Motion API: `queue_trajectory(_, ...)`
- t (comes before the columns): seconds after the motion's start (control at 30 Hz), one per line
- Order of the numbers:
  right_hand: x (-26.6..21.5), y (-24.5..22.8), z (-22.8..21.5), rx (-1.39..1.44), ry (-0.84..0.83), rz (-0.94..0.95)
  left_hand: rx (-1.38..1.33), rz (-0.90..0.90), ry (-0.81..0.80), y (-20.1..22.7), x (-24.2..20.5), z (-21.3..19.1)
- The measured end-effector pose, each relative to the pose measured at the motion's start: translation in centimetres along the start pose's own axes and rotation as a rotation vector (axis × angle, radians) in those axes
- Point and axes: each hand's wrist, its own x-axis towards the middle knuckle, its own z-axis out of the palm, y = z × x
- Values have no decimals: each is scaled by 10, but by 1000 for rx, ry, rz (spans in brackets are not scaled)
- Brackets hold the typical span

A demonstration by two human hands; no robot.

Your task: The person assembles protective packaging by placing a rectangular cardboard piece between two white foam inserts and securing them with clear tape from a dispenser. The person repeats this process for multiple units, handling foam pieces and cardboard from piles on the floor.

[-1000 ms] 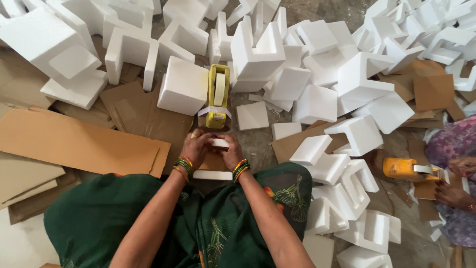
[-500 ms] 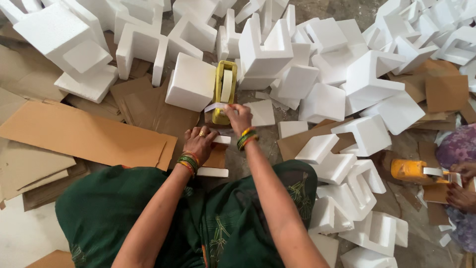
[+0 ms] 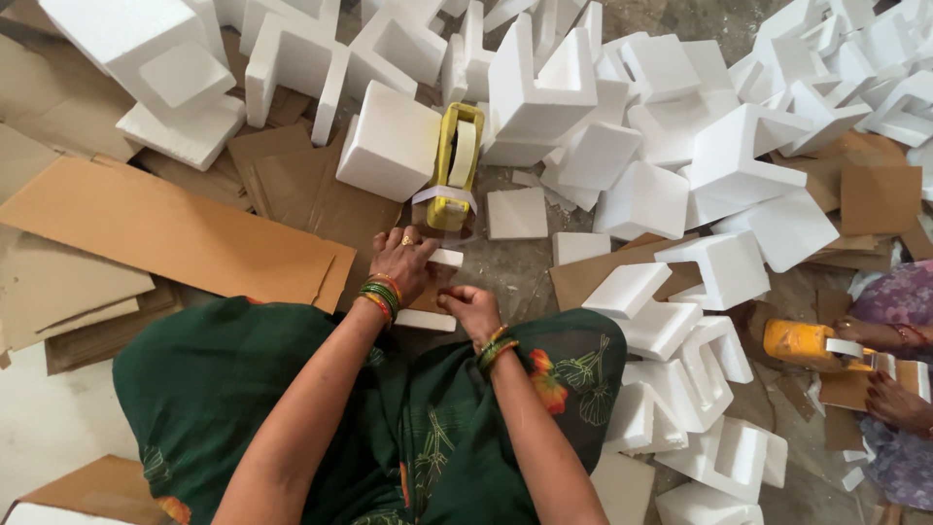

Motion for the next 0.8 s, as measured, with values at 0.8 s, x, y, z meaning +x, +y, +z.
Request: queue_trajectory(0.8,88,-59,1,-31,236,-105,135,-179,51,17,9,14)
